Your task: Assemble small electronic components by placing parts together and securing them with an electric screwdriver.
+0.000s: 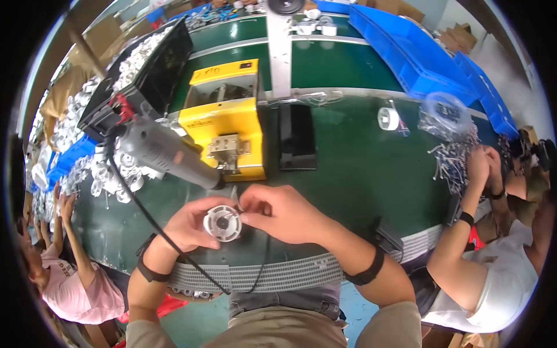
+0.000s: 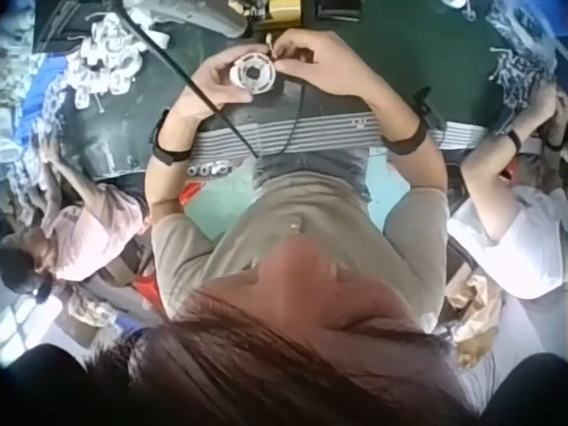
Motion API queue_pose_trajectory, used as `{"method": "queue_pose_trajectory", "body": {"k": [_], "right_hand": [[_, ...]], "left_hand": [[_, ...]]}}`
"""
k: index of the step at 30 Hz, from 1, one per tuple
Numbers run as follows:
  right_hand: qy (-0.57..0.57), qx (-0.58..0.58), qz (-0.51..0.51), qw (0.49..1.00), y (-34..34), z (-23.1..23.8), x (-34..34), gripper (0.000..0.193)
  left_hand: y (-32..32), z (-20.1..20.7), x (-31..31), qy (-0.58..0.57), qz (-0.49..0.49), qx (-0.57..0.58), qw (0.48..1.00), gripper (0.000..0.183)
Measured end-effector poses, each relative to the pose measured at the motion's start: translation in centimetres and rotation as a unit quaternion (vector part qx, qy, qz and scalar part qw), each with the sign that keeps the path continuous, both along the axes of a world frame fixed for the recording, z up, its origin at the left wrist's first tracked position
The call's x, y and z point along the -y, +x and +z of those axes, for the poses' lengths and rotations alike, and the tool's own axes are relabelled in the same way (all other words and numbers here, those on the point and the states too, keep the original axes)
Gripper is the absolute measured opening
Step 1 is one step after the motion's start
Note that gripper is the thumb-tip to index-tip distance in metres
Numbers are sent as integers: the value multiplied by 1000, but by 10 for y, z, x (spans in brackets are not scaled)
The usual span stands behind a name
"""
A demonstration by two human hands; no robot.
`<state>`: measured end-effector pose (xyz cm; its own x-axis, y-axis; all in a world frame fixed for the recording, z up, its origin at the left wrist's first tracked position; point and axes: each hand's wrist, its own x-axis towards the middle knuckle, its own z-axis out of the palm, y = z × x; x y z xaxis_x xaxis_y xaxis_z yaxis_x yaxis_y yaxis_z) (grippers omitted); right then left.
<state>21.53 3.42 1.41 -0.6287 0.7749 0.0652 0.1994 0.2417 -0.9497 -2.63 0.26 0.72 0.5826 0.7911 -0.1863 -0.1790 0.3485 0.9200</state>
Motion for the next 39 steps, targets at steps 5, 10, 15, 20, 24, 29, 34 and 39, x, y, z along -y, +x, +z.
{"method": "queue_pose_trajectory", "body": {"k": [5, 10, 15, 20, 24, 29, 34, 39], "right_hand": [[172, -13, -43, 984, -4, -15, -1, 11], [-155, -150, 22, 976, -3, -2, 11, 8], [-131, -193, 69, 970, -12, -15, 11, 8], [41, -59, -19, 997, -14, -13, 11, 17], [91, -37, -7, 995, -16, -14, 13, 19], [6, -49, -70, 996, -22, -19, 17, 16], [117, -26, -140, 983, -21, 2, 19, 18], [363, 39, -128, 922, -2, 4, 6, 21]], "left_hand": [[-1, 5, 4, -29, 12, 15, 999, 79], [1, 3, 6, -37, 22, 76, 996, 72], [3, -1, 5, -79, 24, 149, 985, 63], [6, -2, 5, -113, 61, 125, 984, 59], [6, -9, 4, -97, 48, 129, 986, 54], [15, -2, 10, -85, 72, 91, 990, 49], [15, -9, 13, -40, 117, 96, 988, 40], [18, -13, 14, 12, 159, 103, 982, 39]]}}
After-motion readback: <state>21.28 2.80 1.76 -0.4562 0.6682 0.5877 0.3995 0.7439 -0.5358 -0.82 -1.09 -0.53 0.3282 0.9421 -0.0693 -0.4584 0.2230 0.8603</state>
